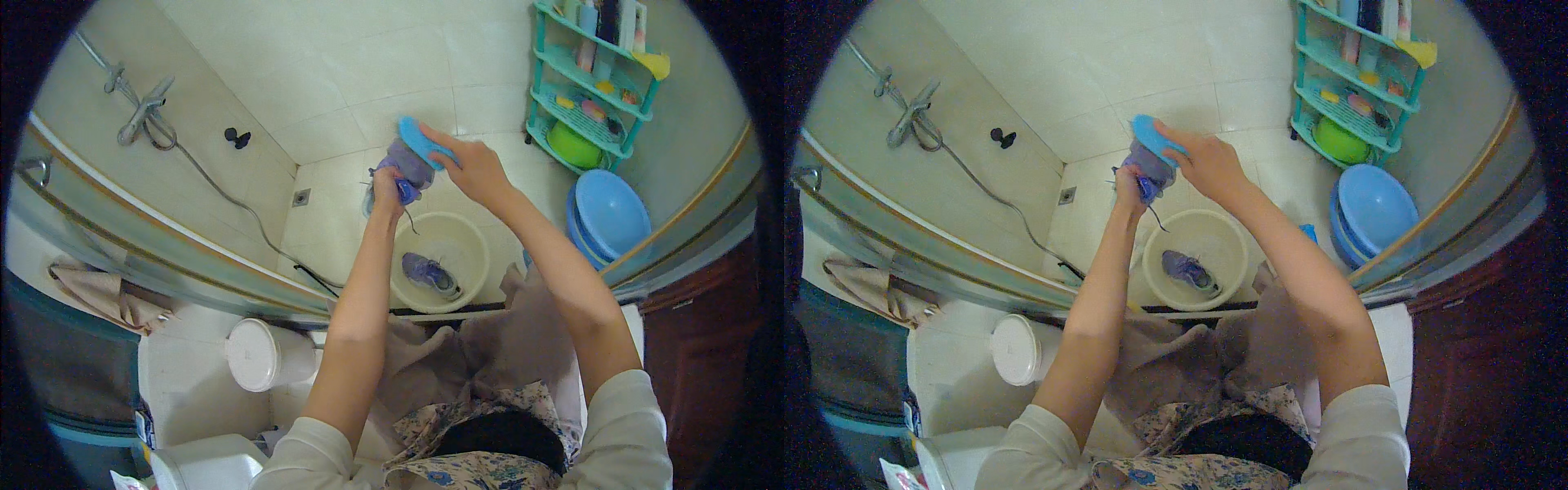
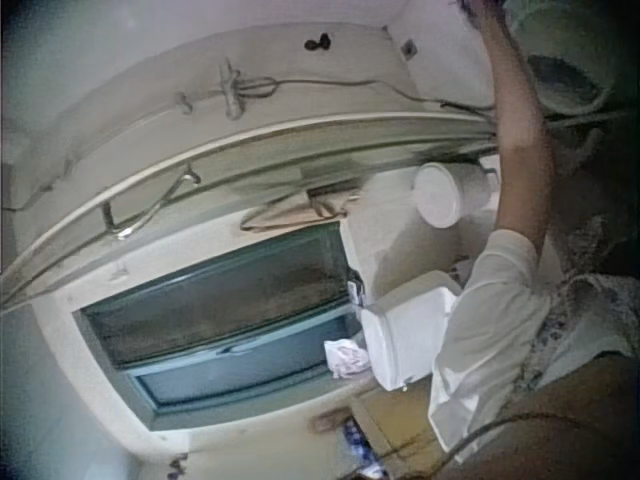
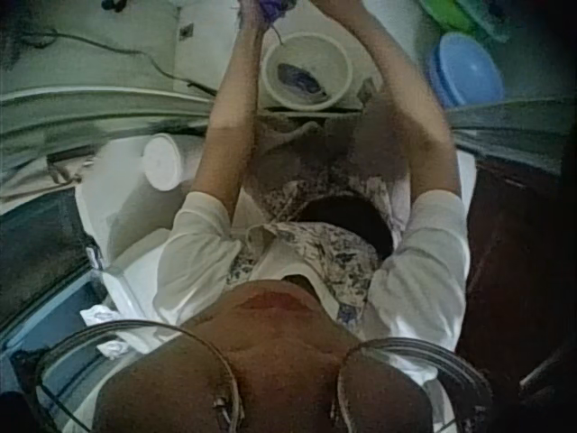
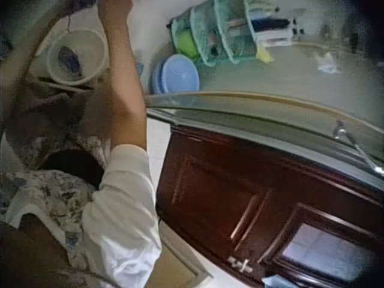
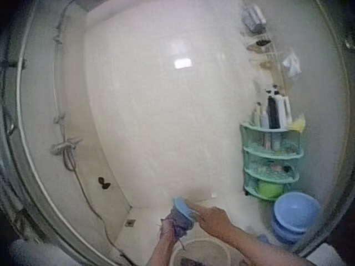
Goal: The person sits on the bathroom floor and scrubs a pair of purple and white sneakers with a blue brush in a white basin. They repeatedly dip the shoes in water, scrub the uppers, soles, and laces, and rinse them.
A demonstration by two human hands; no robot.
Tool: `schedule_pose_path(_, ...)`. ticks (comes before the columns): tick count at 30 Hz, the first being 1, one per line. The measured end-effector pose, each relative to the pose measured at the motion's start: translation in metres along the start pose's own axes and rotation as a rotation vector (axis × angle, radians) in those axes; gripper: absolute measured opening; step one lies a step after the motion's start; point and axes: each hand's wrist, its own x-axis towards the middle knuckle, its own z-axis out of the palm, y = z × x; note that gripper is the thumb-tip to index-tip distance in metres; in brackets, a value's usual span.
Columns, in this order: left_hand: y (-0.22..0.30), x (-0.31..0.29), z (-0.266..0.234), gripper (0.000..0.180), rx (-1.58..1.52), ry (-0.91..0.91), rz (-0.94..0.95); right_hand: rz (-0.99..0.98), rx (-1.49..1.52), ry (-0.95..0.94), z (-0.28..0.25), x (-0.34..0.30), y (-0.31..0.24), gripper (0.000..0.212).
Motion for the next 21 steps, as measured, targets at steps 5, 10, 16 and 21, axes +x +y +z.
schedule_pose_path(5, -0.002, 0.006, -0.024, 0.016, 0.339, 0.193, 0.146, 0.091, 0.114, -0.001, 0.005, -0.033, -0.002, 0.042)
schedule_pose_path(10, -0.021, -0.007, 0.012, 0.022, 1.168, 0.066, 0.243, 0.063, -0.157, -0.15, -0.008, -0.017, 0.011, 0.041)
schedule_pose_path(16, -0.031, -0.014, 0.006, 0.024, 1.529, -0.018, 0.878, 0.067, -0.149, -0.134, 0.015, -0.018, -0.005, 0.041)
schedule_pose_path(21, -0.023, -0.025, -0.006, 0.023, 1.531, -0.059, 0.829, 0.031, -0.273, -0.108, 0.02, -0.023, 0.026, 0.042)
